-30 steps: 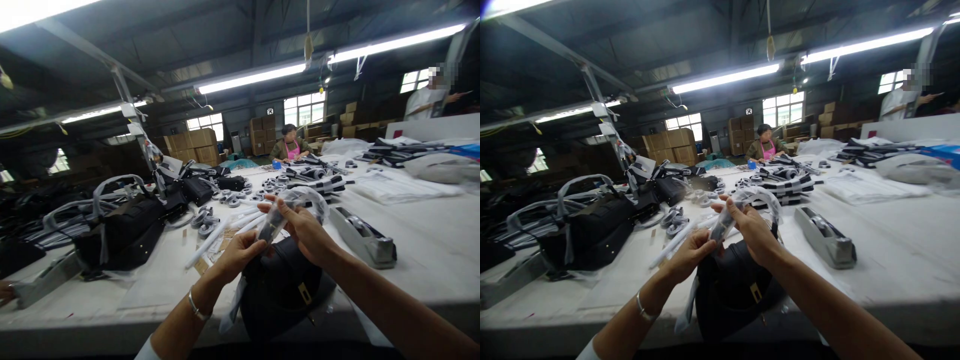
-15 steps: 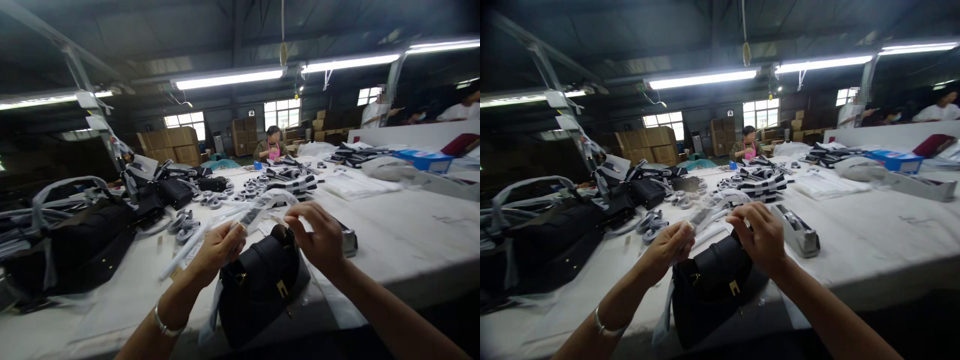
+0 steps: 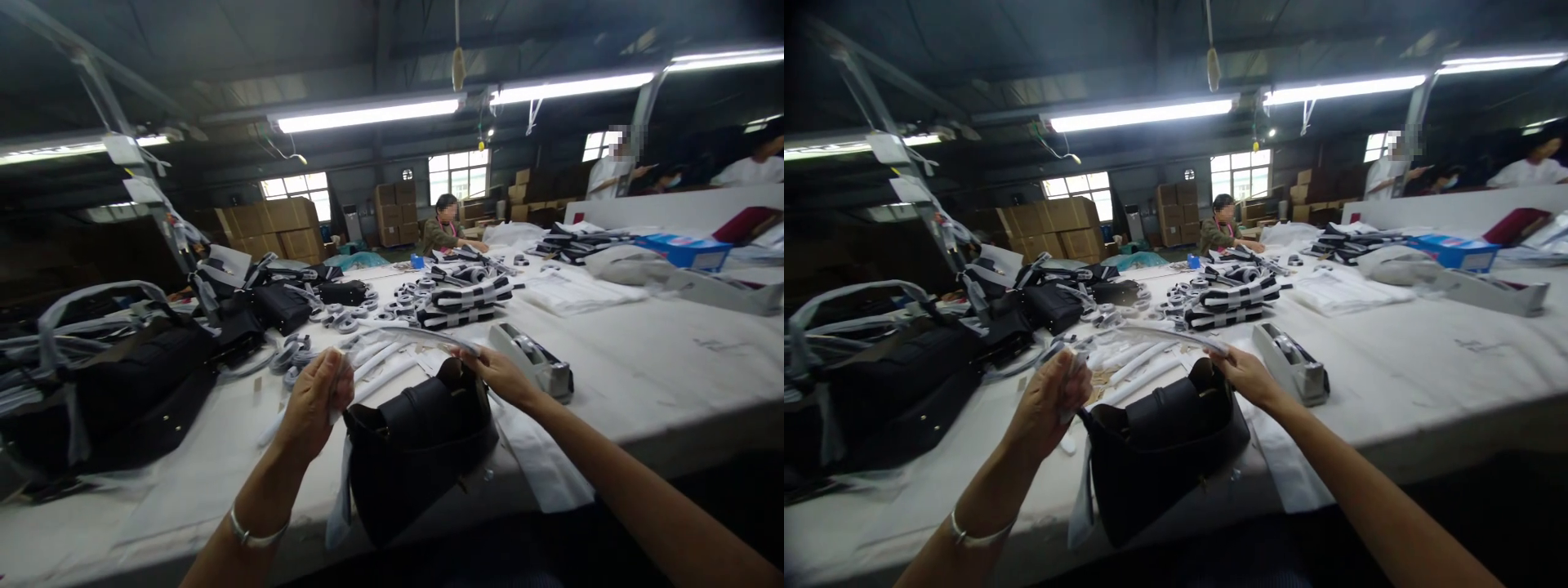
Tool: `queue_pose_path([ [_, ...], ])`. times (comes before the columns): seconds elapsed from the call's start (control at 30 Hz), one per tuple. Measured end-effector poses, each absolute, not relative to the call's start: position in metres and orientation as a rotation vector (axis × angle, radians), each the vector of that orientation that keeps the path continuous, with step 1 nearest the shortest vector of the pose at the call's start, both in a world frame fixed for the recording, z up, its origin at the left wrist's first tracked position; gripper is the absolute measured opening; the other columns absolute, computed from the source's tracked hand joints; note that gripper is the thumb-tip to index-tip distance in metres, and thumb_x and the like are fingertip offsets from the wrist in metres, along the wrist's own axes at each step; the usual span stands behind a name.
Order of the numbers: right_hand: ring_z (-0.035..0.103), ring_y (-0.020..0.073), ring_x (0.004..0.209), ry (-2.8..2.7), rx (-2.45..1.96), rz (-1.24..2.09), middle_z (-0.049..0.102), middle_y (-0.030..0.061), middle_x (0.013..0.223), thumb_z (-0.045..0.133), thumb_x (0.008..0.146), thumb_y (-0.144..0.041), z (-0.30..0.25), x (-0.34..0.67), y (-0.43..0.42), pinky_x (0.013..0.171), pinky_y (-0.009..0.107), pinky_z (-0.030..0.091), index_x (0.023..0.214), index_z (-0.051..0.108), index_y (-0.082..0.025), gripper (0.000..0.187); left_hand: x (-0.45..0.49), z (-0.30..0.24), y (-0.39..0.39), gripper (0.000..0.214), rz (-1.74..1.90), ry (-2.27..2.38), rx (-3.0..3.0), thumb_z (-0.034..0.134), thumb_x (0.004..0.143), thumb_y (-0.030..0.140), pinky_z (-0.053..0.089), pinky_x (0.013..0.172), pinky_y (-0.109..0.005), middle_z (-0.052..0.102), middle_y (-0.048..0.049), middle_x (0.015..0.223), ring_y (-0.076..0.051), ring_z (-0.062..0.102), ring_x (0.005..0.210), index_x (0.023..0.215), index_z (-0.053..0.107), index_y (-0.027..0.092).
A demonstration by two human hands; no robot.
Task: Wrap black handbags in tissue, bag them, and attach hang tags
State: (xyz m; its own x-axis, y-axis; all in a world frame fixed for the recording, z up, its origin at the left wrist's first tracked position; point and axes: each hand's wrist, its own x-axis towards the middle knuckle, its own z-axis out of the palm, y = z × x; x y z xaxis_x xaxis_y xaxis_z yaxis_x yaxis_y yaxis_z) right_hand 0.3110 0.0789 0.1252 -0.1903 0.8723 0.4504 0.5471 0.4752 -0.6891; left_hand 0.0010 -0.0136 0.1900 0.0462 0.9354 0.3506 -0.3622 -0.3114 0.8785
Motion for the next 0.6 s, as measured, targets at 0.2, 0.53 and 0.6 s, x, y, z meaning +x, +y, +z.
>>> queue_pose_path([
  [0.2,0.052,0.0326,0.131,-1.770,-1.206,0.786,0.061,0.0089,0.138,0.056,0.087,-0.065,0.130,0.312,0.059,0.111,0.053,0.038,0.148,0.045,-0.028,0.071,-0.008,0.177,-0.018,0.051,1.466,0.854,1.499,0.053,0.089,0.066,0.047,0.071,-0.025,0.063,-0.0054,0.090,-0.014,0.056,0.076,0.098,0.063,0.017],
  [0.53,0.053,0.0333,0.130,-1.891,-1.133,0.919,0.063,0.0101,0.135,0.058,0.081,-0.071,0.069,0.330,0.061,0.109,0.051,0.041,0.129,0.064,-0.023,0.068,-0.015,0.044,-0.066,0.093,1.263,1.441,1.565,0.075,0.072,0.059,0.026,0.117,-0.050,0.045,-0.0122,0.152,-0.037,0.034,0.143,0.150,0.035,0.025],
  [0.6,0.062,0.0318,0.118,-1.927,-1.233,0.779,0.070,0.0088,0.123,0.052,0.083,-0.073,0.068,0.320,0.067,0.100,0.046,0.049,0.123,0.066,-0.023,0.066,-0.010,0.038,-0.063,0.078,1.285,1.496,1.467,0.073,0.076,0.056,0.029,0.115,-0.048,0.055,-0.0117,0.143,-0.036,0.042,0.139,0.142,0.047,0.022],
])
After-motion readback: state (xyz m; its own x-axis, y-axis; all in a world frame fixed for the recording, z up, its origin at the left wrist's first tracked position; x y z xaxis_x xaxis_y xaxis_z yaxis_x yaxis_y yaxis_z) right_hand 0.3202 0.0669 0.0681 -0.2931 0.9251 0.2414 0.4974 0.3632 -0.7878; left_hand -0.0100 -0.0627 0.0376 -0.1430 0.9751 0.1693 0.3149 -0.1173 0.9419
